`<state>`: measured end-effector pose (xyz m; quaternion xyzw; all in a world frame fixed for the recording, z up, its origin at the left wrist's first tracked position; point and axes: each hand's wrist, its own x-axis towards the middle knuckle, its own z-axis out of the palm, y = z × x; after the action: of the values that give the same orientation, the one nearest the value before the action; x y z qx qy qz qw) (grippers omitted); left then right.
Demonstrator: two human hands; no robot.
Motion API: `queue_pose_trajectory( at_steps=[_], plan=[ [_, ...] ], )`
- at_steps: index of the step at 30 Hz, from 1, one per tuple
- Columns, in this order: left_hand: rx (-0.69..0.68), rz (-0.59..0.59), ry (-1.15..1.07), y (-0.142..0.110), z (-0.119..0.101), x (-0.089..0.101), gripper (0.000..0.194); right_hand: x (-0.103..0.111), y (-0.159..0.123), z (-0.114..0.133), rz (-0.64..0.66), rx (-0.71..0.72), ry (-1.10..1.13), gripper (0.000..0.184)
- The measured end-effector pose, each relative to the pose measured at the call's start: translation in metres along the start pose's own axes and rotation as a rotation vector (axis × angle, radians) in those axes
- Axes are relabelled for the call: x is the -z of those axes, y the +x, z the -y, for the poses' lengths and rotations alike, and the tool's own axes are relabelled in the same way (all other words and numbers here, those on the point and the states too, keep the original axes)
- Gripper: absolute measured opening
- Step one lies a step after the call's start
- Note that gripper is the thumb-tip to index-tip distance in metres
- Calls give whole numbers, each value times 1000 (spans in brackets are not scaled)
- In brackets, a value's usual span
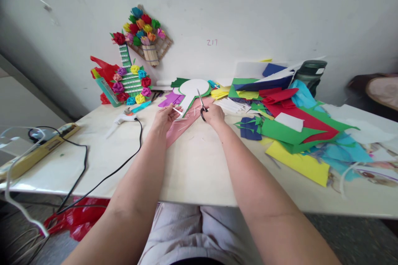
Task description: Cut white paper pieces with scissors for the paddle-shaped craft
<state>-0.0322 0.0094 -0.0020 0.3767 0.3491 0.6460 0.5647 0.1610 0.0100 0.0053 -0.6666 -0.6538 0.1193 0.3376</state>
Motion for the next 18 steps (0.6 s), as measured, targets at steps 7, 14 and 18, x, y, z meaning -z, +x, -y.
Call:
queue_pose_trajectory(
  at_steps=[7, 14, 18],
  plan=[
    [-62, -74, -23, 3, -2, 3, 12, 3, 2, 0, 97, -90, 114, 33],
    [-214, -213, 113, 8, -4, 6, 22, 12, 3, -1, 11, -156, 99, 30],
    [-286, -133, 329, 7, 3, 2, 23, 15, 7, -6, -1, -187, 102, 30]
  ],
)
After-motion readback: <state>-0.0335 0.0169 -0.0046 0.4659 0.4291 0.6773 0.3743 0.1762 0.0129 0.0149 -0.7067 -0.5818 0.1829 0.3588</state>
